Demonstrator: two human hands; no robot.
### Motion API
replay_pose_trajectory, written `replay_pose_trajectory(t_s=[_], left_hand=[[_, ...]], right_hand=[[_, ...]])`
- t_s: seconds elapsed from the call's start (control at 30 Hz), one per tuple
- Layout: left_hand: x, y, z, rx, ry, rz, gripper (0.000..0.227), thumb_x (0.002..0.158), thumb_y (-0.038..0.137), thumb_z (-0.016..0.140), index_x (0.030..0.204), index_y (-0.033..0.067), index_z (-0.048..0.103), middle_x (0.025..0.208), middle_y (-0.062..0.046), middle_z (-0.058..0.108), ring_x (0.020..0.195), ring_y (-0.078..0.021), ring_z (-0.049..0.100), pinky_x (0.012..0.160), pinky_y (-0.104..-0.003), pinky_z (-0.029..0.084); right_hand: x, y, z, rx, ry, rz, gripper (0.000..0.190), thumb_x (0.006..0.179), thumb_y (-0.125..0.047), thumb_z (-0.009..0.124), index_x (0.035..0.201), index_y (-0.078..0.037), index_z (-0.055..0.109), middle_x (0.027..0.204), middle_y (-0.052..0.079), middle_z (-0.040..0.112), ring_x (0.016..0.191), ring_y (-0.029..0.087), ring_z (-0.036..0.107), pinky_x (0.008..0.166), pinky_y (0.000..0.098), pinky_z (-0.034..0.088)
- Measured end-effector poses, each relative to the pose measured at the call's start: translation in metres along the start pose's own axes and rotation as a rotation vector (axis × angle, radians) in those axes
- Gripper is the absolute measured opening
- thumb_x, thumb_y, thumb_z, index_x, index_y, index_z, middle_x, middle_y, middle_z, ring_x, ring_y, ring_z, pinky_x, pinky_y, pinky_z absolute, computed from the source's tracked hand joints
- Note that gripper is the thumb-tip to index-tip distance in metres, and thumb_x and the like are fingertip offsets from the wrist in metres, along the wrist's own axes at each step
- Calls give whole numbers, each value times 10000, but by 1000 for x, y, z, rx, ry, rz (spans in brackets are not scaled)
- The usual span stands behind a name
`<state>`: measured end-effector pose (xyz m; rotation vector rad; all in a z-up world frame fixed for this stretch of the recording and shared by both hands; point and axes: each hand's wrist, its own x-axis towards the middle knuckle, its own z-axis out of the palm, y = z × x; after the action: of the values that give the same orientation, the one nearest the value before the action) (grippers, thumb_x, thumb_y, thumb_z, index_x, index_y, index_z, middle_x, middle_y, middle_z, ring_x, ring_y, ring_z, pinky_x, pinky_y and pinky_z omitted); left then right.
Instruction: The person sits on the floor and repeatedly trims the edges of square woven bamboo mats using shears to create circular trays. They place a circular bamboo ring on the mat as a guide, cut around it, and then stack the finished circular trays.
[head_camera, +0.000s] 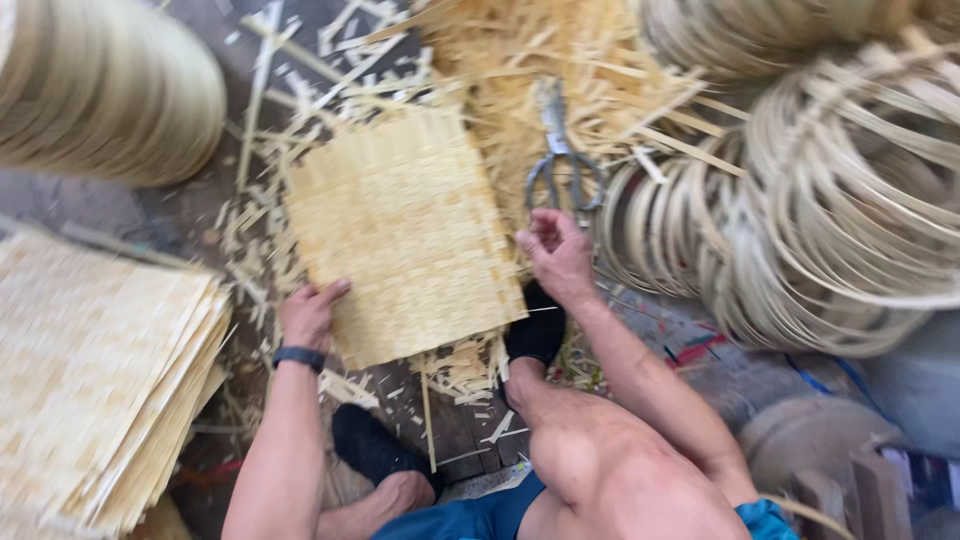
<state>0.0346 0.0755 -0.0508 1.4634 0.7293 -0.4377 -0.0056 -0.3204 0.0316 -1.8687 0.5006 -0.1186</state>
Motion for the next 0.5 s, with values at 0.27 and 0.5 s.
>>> replay_pose_trajectory(t_s=[0.27,0.5], left_hand=[[15,-13,-2,30,95,44,349,767,88,922,991,-43,689,932,-98,735,757,-147,665,723,-272,544],[11,-19,4,180,269,226,721,714,187,946,1270,-44,548,1199,-170,655,1034,-212,646,922,-318,524]], right_hand=[[-16,-58,-284,-799,733,-594,288,919,-24,797,1146,-4,622,1131,131,585,1094,277,564,1007,404,452],[-34,10,-449,-779,894,-146,204,931,-117,774,1084,-15,686,1038,88,705,910,201,679,814,365,552]])
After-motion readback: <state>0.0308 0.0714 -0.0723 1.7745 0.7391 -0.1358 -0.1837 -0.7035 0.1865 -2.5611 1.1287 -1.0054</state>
